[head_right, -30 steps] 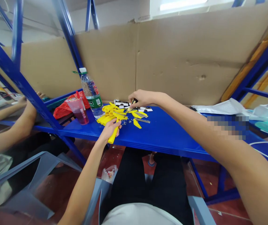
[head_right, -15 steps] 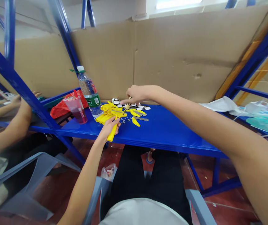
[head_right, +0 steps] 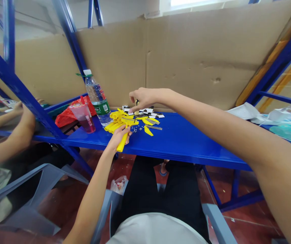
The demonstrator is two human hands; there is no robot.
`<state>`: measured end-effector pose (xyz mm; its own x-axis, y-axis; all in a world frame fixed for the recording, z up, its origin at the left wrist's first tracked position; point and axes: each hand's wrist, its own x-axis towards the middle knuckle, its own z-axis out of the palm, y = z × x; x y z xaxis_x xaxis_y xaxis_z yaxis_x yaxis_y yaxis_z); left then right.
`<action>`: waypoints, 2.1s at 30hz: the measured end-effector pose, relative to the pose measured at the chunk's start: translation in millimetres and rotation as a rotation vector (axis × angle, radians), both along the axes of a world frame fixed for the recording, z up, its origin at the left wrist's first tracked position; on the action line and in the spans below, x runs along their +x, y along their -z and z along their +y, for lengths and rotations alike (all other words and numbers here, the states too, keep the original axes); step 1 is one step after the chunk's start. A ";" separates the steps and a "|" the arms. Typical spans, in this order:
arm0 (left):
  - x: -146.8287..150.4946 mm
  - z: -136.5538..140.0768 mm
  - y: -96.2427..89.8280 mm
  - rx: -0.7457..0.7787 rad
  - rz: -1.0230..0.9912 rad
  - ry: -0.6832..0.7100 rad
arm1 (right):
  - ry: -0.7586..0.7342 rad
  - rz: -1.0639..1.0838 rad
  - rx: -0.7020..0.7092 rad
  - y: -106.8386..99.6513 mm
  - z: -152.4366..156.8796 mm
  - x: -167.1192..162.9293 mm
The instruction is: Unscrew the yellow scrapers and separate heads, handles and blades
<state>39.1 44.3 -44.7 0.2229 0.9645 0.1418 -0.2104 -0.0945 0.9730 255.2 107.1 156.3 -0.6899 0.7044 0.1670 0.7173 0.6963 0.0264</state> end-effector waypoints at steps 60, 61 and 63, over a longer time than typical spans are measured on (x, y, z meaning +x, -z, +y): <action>-5.6 3.2 -2.4 -0.066 -0.107 0.098 | -0.010 0.061 -0.007 -17.1 -7.3 10.5; -5.6 3.0 -2.8 -0.069 -0.102 0.101 | -0.040 0.098 0.032 -18.3 -8.1 9.6; -5.5 2.6 -3.7 -0.075 -0.094 0.107 | -0.065 0.148 0.071 -19.4 -9.9 6.1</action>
<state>33.6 46.9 -41.0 0.3142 0.9446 0.0954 -0.3057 0.0055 0.9521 261.4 97.2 175.7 -0.6981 0.6417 0.3176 0.6703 0.7417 -0.0251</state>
